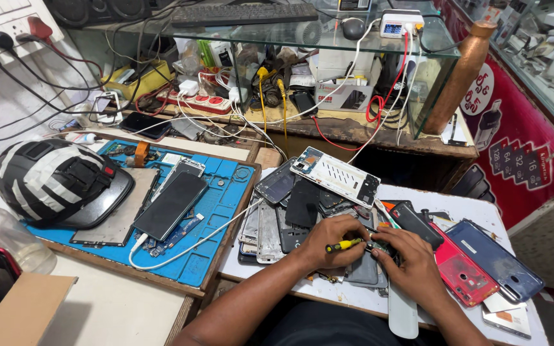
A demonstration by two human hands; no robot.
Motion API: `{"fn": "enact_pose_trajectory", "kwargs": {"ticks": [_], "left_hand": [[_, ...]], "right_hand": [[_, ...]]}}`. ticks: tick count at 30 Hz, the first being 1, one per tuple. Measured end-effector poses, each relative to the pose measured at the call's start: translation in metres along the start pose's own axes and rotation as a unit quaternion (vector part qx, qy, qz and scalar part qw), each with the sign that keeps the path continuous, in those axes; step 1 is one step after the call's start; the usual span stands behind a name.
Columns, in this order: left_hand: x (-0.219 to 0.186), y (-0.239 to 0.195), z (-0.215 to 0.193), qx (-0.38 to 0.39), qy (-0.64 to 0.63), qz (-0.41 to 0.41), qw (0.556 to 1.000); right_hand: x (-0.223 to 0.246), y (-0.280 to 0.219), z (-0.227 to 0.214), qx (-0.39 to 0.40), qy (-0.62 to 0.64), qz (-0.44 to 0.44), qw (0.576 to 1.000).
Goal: The person uses a yellow-handled screwdriver to unscrew and manipulate components on a small circuit board. They repeatedly adjust the board and tool while working over a cluttered workbench filled with disassembled phone parts.
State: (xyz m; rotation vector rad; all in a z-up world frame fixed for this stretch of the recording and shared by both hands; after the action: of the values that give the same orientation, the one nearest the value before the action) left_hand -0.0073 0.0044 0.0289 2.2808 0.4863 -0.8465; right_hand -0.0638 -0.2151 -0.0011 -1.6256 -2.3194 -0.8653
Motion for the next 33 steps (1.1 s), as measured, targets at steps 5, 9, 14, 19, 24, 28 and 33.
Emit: {"fn": "enact_pose_trajectory", "kwargs": {"ticks": [5,9,14,19,24,28,33], "left_hand": [[0.0012,0.0010,0.0009,-0.036,0.026,-0.020,0.999],[0.0009,0.0023,0.0017,0.003,0.040,-0.005,0.999],[-0.0018,0.0013,0.0009,-0.005,0.026,-0.009,1.000],[-0.0037,0.0017,0.0005,-0.008,0.035,-0.006,0.999],[-0.0033,0.0005,0.0006,-0.012,0.034,-0.023,0.999],[-0.0016,0.0006,0.0020,-0.008,0.038,0.000,0.999],[0.0005,0.0022,0.0042,-0.008,0.055,0.028,0.998]], "right_hand": [[-0.0002,0.0006,-0.0002,0.001,-0.004,0.000,1.000],[0.0005,0.0003,-0.0005,0.005,-0.004,0.009,1.000],[0.0015,-0.0001,-0.0012,0.006,-0.004,0.006,1.000],[0.0007,0.0003,-0.0010,0.006,-0.003,0.005,1.000],[-0.0002,0.0002,-0.0002,0.008,-0.005,0.008,1.000],[-0.0014,-0.0005,0.0007,0.006,-0.007,0.001,1.000],[-0.0052,-0.0006,0.0019,0.005,-0.003,-0.010,1.000]]}}
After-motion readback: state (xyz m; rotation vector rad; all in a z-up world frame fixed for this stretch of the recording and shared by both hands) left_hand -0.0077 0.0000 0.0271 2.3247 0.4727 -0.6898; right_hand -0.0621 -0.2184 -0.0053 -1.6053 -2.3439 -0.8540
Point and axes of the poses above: each hand's wrist, its own y-axis towards the middle knuckle, its own z-axis out of the palm, x = y × z, the point moved 1 cm from there along y, towards the middle knuckle, and after that the axes turned 12 degrees about x, right-handed, at the moved point
